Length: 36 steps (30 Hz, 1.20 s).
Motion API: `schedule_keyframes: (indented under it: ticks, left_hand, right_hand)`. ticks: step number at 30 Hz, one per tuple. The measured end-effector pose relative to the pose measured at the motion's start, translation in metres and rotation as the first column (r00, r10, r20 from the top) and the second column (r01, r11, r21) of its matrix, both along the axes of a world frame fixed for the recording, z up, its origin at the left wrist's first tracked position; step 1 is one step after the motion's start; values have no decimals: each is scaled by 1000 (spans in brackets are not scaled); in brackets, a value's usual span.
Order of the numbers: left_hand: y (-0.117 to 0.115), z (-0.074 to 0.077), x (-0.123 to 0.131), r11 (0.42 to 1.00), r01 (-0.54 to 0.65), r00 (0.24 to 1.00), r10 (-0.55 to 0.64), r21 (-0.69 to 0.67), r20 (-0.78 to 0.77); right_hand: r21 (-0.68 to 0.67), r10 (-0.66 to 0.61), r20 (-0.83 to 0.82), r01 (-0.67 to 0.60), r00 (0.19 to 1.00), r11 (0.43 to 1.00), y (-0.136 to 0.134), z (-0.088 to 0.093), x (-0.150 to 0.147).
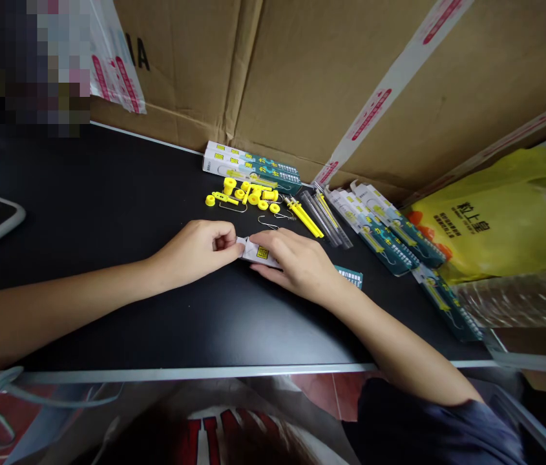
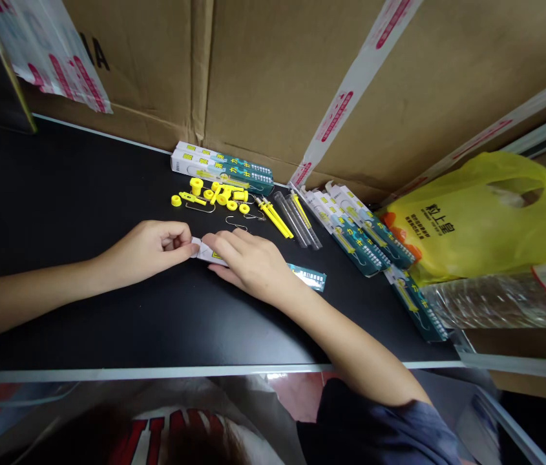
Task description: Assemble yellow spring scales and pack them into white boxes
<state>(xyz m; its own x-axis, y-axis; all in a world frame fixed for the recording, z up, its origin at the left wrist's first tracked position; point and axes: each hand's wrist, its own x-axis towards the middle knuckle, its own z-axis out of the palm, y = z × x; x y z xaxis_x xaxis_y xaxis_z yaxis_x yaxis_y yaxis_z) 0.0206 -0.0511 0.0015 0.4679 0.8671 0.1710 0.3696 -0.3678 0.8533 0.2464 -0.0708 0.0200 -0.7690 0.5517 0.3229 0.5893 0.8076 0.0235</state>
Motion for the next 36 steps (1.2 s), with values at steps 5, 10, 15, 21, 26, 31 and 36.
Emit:
schedule_keyframes:
  ticks: [5, 10, 15, 21, 26, 31, 36]
  left_hand:
    - [1, -1, -2, 998, 31, 998, -27, 59, -59]
    - [1, 0, -2, 995, 38, 996, -30, 92, -86]
    - [-1, 2, -3, 995, 41, 992, -30, 91, -122]
    - [1, 6, -4, 971, 124, 979, -86, 204, -185]
    - [1, 2, -6, 946, 200, 954, -129, 255, -272]
    - [-1, 2, -7, 935, 223, 936, -126, 276, -328]
    - [0, 3, -7, 919, 235, 916, -101, 316, -388]
  right_hand:
    - [-28, -5, 20, 5, 1000, 1000, -1, -1, -1]
    - [-28, 3, 8, -3, 1000, 1000, 0, -2, -2]
    - [-16, 10, -4, -10, 1000, 1000, 1, -4, -1]
    - [-27, -33, -80, 31, 996, 999, 4, -3, 4]
    - [-55, -24, -67, 20, 997, 998, 4, -3, 4]
    - [-65, -4, -51, 1, 999, 998, 2, -3, 2]
    - [-82, -6, -58, 1, 998, 997, 3, -4, 1]
